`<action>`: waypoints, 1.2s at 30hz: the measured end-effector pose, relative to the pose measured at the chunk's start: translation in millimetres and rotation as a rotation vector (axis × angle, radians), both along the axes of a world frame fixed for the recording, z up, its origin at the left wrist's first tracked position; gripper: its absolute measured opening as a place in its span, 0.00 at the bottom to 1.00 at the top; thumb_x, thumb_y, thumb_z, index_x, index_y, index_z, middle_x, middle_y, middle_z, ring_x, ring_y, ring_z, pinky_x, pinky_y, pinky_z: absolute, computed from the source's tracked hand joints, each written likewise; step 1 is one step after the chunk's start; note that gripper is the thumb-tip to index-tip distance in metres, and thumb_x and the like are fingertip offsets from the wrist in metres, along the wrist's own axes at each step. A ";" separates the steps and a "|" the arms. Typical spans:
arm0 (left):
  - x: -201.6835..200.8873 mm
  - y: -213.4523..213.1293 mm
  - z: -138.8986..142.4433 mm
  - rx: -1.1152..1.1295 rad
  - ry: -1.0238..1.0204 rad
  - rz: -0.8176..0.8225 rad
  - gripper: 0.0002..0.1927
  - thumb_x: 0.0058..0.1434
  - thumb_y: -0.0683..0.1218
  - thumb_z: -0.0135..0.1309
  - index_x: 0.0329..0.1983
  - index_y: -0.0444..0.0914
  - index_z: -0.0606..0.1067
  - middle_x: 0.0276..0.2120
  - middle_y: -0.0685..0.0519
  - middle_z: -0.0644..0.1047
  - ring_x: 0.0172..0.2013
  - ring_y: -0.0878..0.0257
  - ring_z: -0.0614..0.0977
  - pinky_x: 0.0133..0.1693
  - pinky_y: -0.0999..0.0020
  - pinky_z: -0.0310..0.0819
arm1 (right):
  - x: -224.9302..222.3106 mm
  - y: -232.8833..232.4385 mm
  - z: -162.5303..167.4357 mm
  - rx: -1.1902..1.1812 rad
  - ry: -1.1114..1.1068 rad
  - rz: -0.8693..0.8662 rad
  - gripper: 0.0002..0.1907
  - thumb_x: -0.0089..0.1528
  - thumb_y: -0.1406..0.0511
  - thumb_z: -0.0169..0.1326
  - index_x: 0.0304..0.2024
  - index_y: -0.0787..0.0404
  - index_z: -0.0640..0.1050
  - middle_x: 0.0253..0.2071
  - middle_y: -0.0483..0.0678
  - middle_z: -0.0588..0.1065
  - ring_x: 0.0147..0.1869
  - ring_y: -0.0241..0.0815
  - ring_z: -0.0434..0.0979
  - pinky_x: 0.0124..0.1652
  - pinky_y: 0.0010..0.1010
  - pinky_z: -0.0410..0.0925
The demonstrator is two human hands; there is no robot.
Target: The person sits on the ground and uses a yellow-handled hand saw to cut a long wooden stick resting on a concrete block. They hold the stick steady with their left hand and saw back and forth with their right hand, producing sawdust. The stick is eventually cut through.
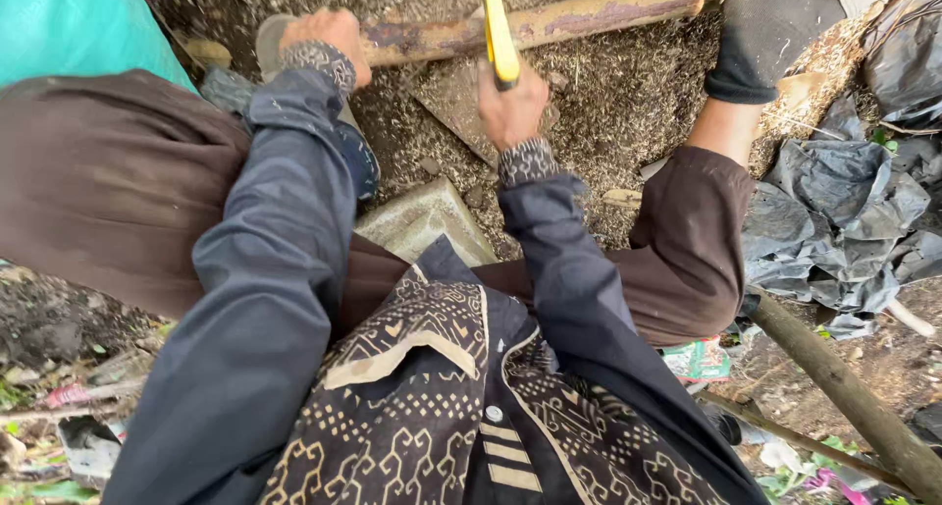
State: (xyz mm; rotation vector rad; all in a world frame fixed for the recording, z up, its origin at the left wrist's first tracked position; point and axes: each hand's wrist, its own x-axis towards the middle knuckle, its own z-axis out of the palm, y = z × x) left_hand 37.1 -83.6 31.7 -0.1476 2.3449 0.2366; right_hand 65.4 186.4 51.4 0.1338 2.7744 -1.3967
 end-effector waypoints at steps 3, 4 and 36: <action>-2.4 -2.4 -1.1 0.011 0.012 -0.023 0.15 0.56 0.46 0.62 0.45 0.34 0.81 0.37 0.39 0.82 0.37 0.47 0.84 0.42 0.52 0.79 | 52.4 21.4 17.6 0.158 0.104 0.045 0.10 0.65 0.65 0.60 0.31 0.64 0.80 0.21 0.46 0.74 0.21 0.39 0.72 0.22 0.31 0.65; -2.2 -3.7 -3.2 0.014 0.035 -0.036 0.15 0.55 0.46 0.62 0.44 0.34 0.81 0.37 0.39 0.82 0.38 0.47 0.84 0.43 0.52 0.78 | 85.3 31.8 34.6 -0.004 -0.066 -0.051 0.09 0.65 0.64 0.59 0.32 0.64 0.79 0.23 0.45 0.76 0.23 0.36 0.76 0.23 0.29 0.71; 2.4 -6.1 -4.0 0.052 0.144 -0.063 0.16 0.55 0.48 0.65 0.42 0.34 0.82 0.39 0.37 0.82 0.40 0.45 0.84 0.44 0.51 0.77 | 21.2 10.4 -9.8 -0.095 0.194 -0.012 0.09 0.65 0.65 0.61 0.36 0.67 0.80 0.24 0.46 0.75 0.24 0.38 0.72 0.26 0.30 0.67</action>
